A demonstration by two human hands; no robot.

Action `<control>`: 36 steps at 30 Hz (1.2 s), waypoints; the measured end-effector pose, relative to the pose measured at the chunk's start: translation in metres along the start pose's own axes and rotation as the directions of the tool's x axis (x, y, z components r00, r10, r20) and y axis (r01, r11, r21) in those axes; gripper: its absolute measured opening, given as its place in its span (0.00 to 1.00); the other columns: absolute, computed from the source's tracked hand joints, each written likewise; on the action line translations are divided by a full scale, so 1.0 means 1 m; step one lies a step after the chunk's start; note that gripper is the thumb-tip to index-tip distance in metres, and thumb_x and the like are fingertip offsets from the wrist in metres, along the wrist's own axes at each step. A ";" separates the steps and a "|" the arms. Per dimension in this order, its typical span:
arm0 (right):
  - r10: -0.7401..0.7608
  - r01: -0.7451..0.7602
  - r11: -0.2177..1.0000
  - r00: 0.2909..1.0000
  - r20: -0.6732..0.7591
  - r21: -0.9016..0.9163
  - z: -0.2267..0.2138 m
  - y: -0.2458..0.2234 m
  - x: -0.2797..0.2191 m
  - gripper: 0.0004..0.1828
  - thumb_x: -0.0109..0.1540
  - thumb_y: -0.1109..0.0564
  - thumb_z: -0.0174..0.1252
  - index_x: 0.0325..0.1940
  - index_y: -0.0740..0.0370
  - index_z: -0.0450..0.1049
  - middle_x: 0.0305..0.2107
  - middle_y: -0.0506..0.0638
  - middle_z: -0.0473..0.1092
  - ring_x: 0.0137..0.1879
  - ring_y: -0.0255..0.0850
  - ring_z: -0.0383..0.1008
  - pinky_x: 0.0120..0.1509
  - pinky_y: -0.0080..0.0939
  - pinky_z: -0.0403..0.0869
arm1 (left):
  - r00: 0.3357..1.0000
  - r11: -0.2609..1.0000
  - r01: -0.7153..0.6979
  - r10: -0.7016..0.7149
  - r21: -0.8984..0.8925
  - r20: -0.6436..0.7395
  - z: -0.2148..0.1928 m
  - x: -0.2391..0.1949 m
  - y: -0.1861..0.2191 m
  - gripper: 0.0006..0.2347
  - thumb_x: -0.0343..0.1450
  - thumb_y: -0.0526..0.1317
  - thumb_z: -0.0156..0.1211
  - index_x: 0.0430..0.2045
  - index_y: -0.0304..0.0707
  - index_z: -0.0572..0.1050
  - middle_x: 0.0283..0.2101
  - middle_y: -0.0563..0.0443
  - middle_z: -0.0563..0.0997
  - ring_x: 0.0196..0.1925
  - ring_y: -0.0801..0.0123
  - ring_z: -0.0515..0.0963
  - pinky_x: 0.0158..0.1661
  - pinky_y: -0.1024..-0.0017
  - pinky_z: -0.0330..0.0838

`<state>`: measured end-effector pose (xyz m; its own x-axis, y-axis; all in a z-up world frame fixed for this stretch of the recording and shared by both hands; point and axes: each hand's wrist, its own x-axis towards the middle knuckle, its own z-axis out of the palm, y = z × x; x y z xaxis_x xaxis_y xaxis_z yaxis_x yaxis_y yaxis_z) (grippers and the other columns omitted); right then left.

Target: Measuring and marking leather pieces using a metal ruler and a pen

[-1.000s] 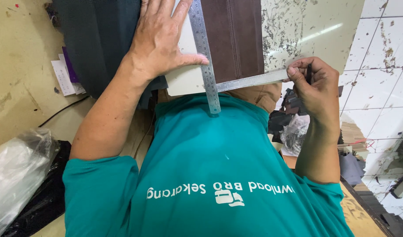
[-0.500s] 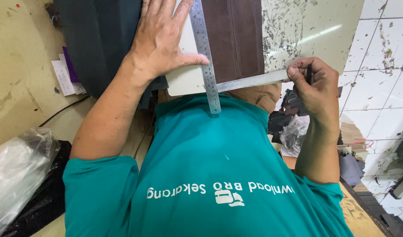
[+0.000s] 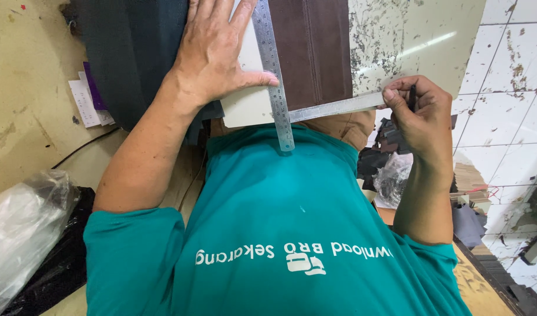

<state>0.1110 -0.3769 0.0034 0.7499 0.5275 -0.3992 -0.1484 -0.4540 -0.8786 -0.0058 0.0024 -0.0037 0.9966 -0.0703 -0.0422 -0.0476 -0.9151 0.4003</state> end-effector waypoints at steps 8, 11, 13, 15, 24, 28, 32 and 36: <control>0.022 -0.022 1.000 1.000 -0.003 0.010 0.000 0.001 0.000 0.05 0.74 0.60 0.61 0.50 0.64 0.73 0.33 0.49 0.71 0.34 0.29 0.65 0.35 0.27 0.62 | 0.999 0.998 -0.014 0.016 0.061 -0.039 0.001 0.000 0.000 0.54 0.62 0.76 0.78 0.70 0.29 0.63 0.68 0.29 0.65 0.69 0.36 0.62 0.66 0.44 0.55; 0.012 -0.012 1.000 1.000 0.002 0.000 0.000 -0.002 0.000 0.05 0.74 0.61 0.60 0.51 0.66 0.73 0.36 0.52 0.73 0.39 0.33 0.70 0.38 0.30 0.66 | 1.000 0.999 0.016 -0.017 0.031 0.022 0.003 -0.001 -0.001 0.54 0.65 0.74 0.79 0.74 0.31 0.58 0.73 0.29 0.59 0.74 0.35 0.54 0.70 0.41 0.49; 0.001 -0.001 1.000 1.000 0.002 -0.004 0.000 -0.002 -0.001 0.05 0.74 0.62 0.60 0.51 0.67 0.73 0.37 0.52 0.73 0.40 0.34 0.71 0.40 0.30 0.67 | 0.999 0.999 0.025 -0.026 0.025 0.031 0.004 -0.001 -0.001 0.54 0.65 0.74 0.78 0.74 0.31 0.57 0.73 0.29 0.58 0.75 0.36 0.54 0.70 0.41 0.48; 0.007 -0.007 1.000 1.000 -0.001 -0.003 0.000 -0.003 -0.001 0.05 0.74 0.61 0.60 0.51 0.66 0.73 0.36 0.52 0.73 0.39 0.33 0.71 0.39 0.30 0.67 | 1.000 0.999 0.015 -0.016 0.028 0.018 0.002 0.000 0.000 0.54 0.64 0.74 0.78 0.73 0.31 0.58 0.72 0.28 0.59 0.74 0.35 0.55 0.70 0.42 0.49; 0.043 -0.043 0.999 0.999 -0.018 0.002 0.002 -0.002 0.000 0.03 0.74 0.62 0.60 0.50 0.63 0.73 0.34 0.49 0.72 0.33 0.29 0.65 0.34 0.28 0.62 | 1.000 1.000 0.003 -0.003 0.022 -0.015 0.002 0.000 -0.001 0.54 0.63 0.73 0.81 0.72 0.29 0.61 0.71 0.30 0.62 0.73 0.37 0.57 0.69 0.42 0.51; 0.062 -0.062 0.998 0.998 0.002 -0.017 0.000 -0.009 0.000 0.03 0.74 0.61 0.60 0.50 0.63 0.73 0.31 0.47 0.70 0.29 0.29 0.63 0.32 0.27 0.64 | 1.000 1.000 0.016 -0.015 0.027 -0.018 -0.001 0.002 0.003 0.54 0.63 0.73 0.79 0.71 0.27 0.63 0.71 0.29 0.61 0.73 0.37 0.56 0.69 0.41 0.49; 0.000 0.018 0.994 0.986 -0.169 0.110 -0.009 0.009 0.006 0.04 0.74 0.60 0.62 0.47 0.58 0.72 0.22 0.42 0.63 0.21 0.28 0.60 0.24 0.28 0.57 | 0.998 0.993 0.025 -0.018 0.113 -0.061 -0.010 0.005 0.009 0.56 0.56 0.76 0.78 0.69 0.31 0.66 0.63 0.29 0.70 0.65 0.37 0.66 0.65 0.46 0.54; -0.097 0.155 0.973 0.949 -0.300 0.174 -0.001 -0.018 0.011 0.08 0.76 0.60 0.63 0.51 0.65 0.70 0.30 0.48 0.69 0.24 0.29 0.61 0.25 0.28 0.60 | 0.998 0.983 0.060 -0.062 0.176 0.004 -0.012 0.010 0.017 0.57 0.59 0.78 0.74 0.73 0.31 0.59 0.71 0.28 0.62 0.72 0.35 0.56 0.67 0.39 0.48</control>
<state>0.1226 -0.3632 0.0150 0.9196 0.3291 -0.2148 -0.1405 -0.2351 -0.9618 0.0039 -0.0087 0.0137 0.9974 -0.0151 -0.0704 0.0015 -0.9732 0.2301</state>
